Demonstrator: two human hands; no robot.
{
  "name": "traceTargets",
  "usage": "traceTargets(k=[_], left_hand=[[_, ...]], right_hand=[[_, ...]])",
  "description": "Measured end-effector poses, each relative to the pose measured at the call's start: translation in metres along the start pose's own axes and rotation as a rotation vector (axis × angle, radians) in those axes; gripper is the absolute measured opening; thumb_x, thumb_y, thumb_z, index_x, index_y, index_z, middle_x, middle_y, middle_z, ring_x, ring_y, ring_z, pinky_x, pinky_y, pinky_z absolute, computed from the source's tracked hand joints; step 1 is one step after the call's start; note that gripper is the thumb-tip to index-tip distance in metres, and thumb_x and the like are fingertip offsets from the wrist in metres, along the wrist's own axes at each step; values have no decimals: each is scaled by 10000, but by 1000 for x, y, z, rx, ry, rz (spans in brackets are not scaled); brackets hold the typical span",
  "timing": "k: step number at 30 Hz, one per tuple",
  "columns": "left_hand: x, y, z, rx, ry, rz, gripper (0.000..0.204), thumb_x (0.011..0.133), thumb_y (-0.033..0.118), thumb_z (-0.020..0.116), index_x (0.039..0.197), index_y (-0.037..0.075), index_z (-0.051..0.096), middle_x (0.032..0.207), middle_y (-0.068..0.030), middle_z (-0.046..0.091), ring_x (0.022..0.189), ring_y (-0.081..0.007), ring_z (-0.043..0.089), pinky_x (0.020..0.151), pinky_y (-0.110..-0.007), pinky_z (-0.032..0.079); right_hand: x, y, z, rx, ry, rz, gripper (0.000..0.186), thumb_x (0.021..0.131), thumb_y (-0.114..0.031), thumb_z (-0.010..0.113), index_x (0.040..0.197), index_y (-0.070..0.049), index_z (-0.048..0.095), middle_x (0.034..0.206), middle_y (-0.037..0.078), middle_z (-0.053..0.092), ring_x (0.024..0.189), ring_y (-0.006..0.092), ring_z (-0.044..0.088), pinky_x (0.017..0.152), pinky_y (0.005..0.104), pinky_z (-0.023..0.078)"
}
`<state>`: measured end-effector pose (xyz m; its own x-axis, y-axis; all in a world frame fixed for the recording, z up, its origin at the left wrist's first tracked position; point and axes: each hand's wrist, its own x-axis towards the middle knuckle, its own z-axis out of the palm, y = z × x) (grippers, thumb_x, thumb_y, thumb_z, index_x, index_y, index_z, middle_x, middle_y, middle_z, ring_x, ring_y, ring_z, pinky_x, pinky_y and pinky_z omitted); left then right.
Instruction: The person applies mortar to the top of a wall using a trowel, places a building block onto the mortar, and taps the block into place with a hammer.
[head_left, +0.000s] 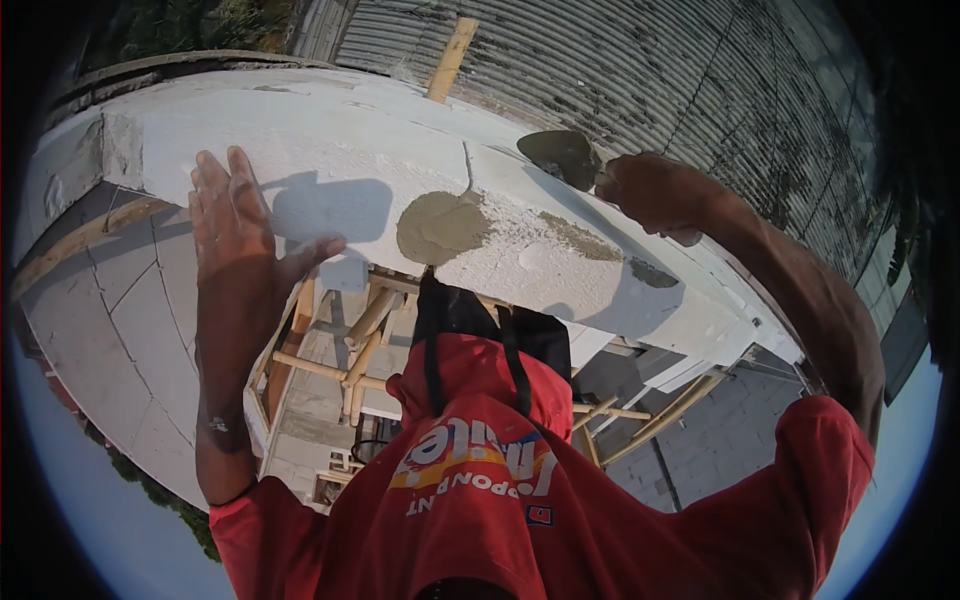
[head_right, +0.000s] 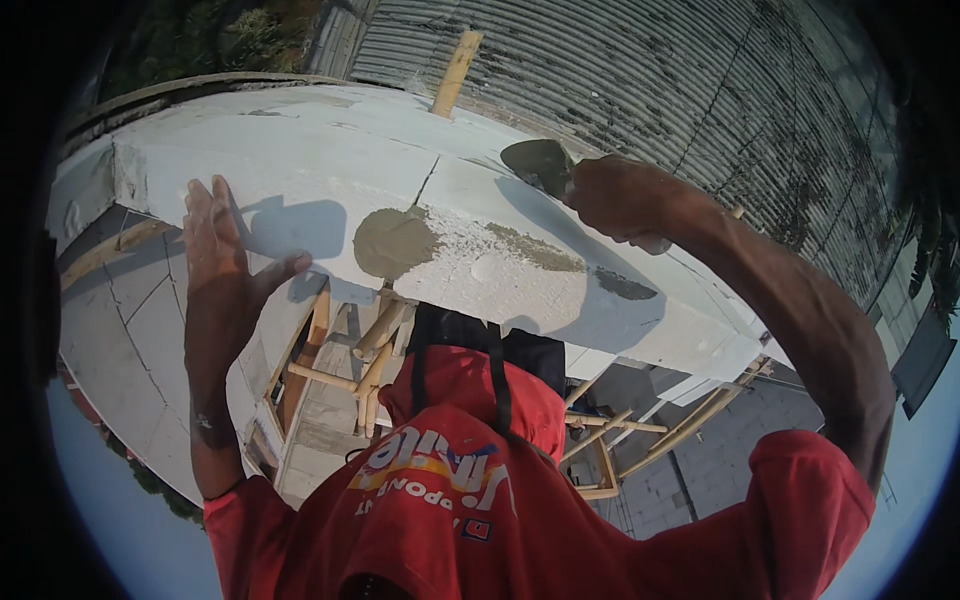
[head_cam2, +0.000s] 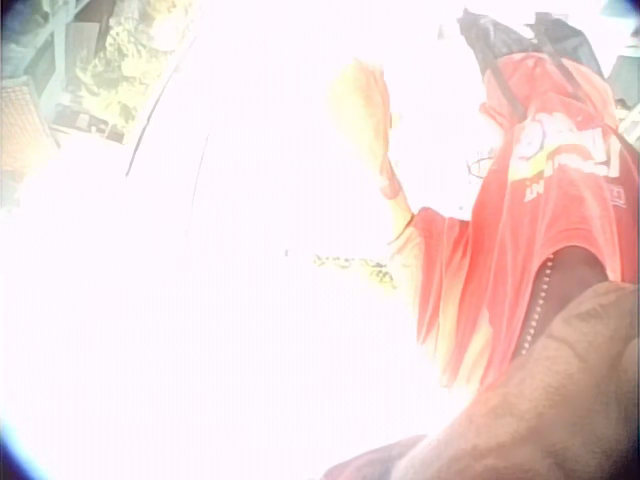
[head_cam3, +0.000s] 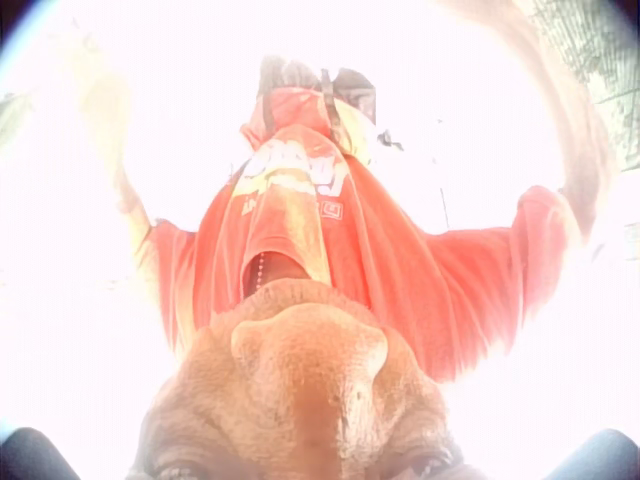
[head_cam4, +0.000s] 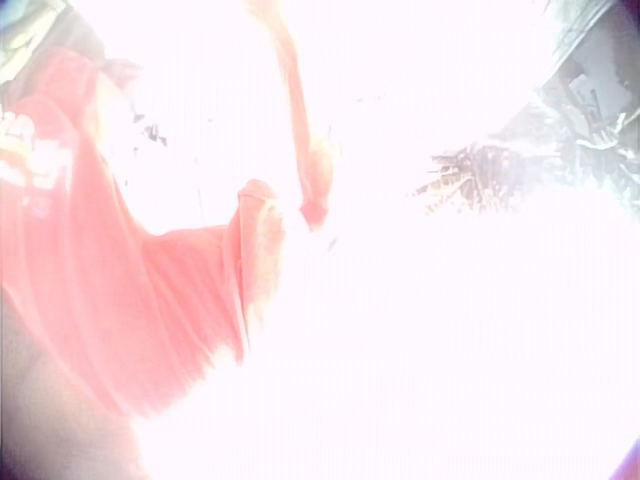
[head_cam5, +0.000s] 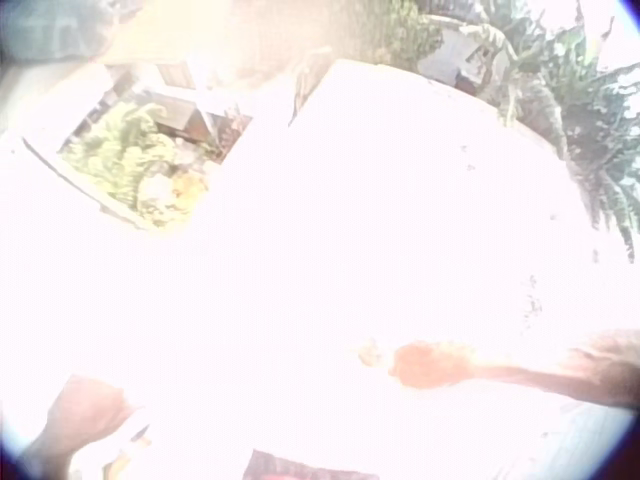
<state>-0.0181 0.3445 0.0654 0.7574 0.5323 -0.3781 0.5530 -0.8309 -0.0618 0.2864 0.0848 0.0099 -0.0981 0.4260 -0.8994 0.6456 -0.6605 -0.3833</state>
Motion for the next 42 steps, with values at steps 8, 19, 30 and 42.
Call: traceTargets(k=[8,19,30,42], left_hand=[[0,0,-9,-159,-6,88,1230,790,573,788,1549,-158,154,1556,-483,118,1487,-603,153,1209,-615,212],[3,-2,-4,-98,-1,85,1270,766,638,748,1560,-135,128,1566,-471,121,1523,-541,126,1240,-604,146],[1,-3,-3,-92,21,111,1245,784,637,736,1552,-144,145,1549,-497,109,1498,-593,122,1232,-604,164],[2,-8,19,-24,53,102,1346,755,806,649,1537,-180,170,1522,-534,127,1489,-618,120,1230,-611,159]], right_hand=[[48,-55,-33,68,105,-25,435,1070,-339,461,939,51,604,683,111,641,549,191,657,563,387,560],[124,-178,-112,10,144,-180,459,1073,-340,485,926,53,672,689,112,663,576,193,680,545,371,554],[199,-223,-142,249,166,-303,431,1011,-368,562,1032,46,678,718,110,664,565,172,660,502,322,549],[51,-140,-106,409,269,-474,435,958,-368,604,1099,39,665,787,96,657,546,148,627,473,261,541]])
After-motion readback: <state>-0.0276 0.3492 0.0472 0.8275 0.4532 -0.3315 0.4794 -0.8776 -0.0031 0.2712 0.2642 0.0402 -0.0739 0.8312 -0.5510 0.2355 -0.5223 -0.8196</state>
